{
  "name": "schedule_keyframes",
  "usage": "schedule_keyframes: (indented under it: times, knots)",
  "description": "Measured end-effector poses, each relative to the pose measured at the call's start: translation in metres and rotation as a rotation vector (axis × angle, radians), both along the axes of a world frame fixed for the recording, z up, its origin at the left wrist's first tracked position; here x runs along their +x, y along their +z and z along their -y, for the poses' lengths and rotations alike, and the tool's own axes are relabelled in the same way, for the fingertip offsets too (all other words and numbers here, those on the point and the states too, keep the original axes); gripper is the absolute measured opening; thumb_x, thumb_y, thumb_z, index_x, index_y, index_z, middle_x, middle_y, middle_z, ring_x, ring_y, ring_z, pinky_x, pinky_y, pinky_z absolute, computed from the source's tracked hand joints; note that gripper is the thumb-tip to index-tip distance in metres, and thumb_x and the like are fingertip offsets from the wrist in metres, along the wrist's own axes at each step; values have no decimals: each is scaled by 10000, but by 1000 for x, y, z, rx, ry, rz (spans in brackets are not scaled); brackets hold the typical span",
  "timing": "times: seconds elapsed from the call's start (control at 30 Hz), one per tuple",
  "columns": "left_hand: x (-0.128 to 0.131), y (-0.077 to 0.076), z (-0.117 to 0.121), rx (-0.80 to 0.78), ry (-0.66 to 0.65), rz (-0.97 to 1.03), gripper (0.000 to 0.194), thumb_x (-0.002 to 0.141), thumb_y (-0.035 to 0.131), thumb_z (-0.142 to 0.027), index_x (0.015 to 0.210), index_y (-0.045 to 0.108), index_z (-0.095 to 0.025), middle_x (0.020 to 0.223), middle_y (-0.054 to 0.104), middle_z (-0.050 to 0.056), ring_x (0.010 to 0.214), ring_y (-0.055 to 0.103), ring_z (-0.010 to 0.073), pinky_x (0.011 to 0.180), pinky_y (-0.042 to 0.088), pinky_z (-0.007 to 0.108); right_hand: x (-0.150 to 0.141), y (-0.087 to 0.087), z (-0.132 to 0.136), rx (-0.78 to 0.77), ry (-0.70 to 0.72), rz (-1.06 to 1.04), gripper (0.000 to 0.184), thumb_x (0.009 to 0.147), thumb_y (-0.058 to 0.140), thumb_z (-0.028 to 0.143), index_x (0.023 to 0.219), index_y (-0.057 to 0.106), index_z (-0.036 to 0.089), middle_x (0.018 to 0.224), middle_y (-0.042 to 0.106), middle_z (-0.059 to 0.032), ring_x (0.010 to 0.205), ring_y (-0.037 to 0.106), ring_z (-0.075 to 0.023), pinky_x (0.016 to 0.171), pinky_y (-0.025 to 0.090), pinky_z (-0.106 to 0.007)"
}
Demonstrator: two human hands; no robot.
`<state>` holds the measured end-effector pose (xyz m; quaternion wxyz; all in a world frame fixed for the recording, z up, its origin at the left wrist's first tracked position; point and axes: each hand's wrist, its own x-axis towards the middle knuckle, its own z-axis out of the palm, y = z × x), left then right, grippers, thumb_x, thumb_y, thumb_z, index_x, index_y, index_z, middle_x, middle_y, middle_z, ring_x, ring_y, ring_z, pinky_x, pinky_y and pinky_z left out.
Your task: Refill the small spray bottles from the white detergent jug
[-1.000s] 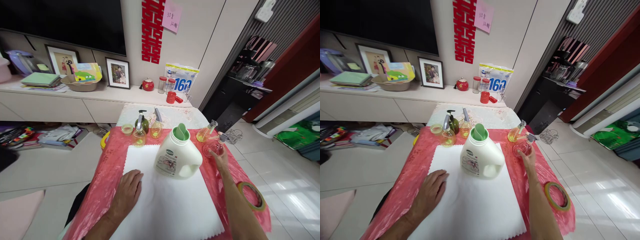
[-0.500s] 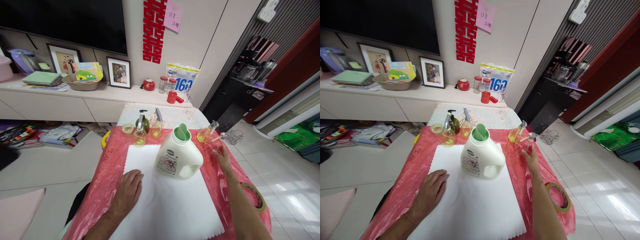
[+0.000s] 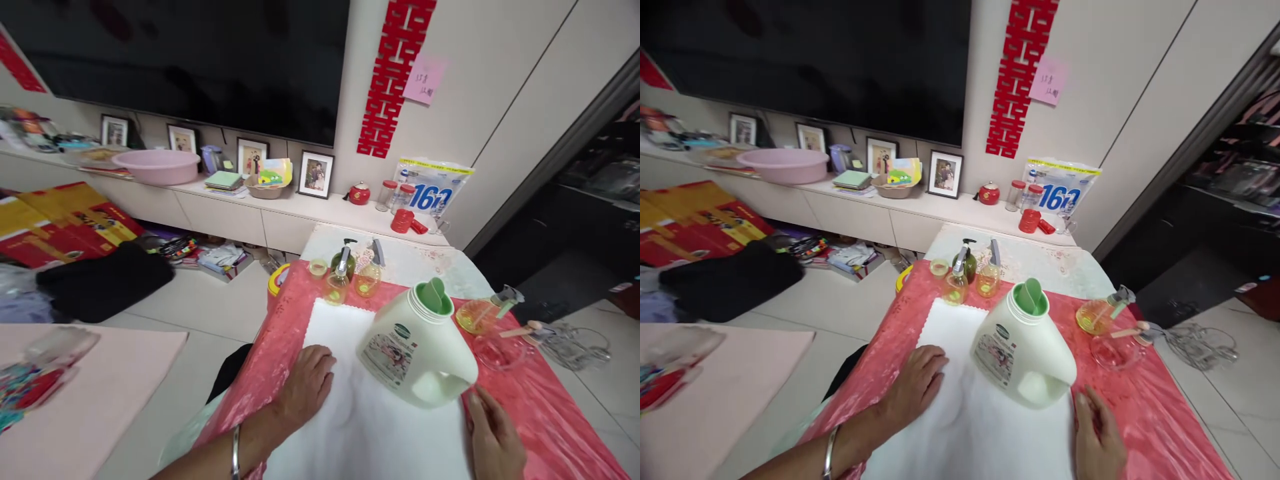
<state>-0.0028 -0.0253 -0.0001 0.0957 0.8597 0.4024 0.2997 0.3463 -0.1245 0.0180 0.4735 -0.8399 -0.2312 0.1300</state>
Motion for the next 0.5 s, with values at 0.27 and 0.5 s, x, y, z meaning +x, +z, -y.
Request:
schedule_keyframes:
  times: [0.27,0.5]
  knots:
    - [45,58,-63,-246,-1,290,411,900,496,-134,1295,575,-220,1285,644,117,1223,613,252,1081,526,451,15,-17,-1,-22,34,-19,894,624,599,829,1229,679,176,1078,691,-78,1017,648,-330,955,550,-437]
    - [119,114,-146,-435,180,406,524,870,577,-137,1390,519,-97,1461,535,226,1416,507,304,1222,383,442,27,-33,1,-8,80,-19,875,650,628,819,1234,672,169,1092,691,-79,1069,642,-334,914,571,-406]
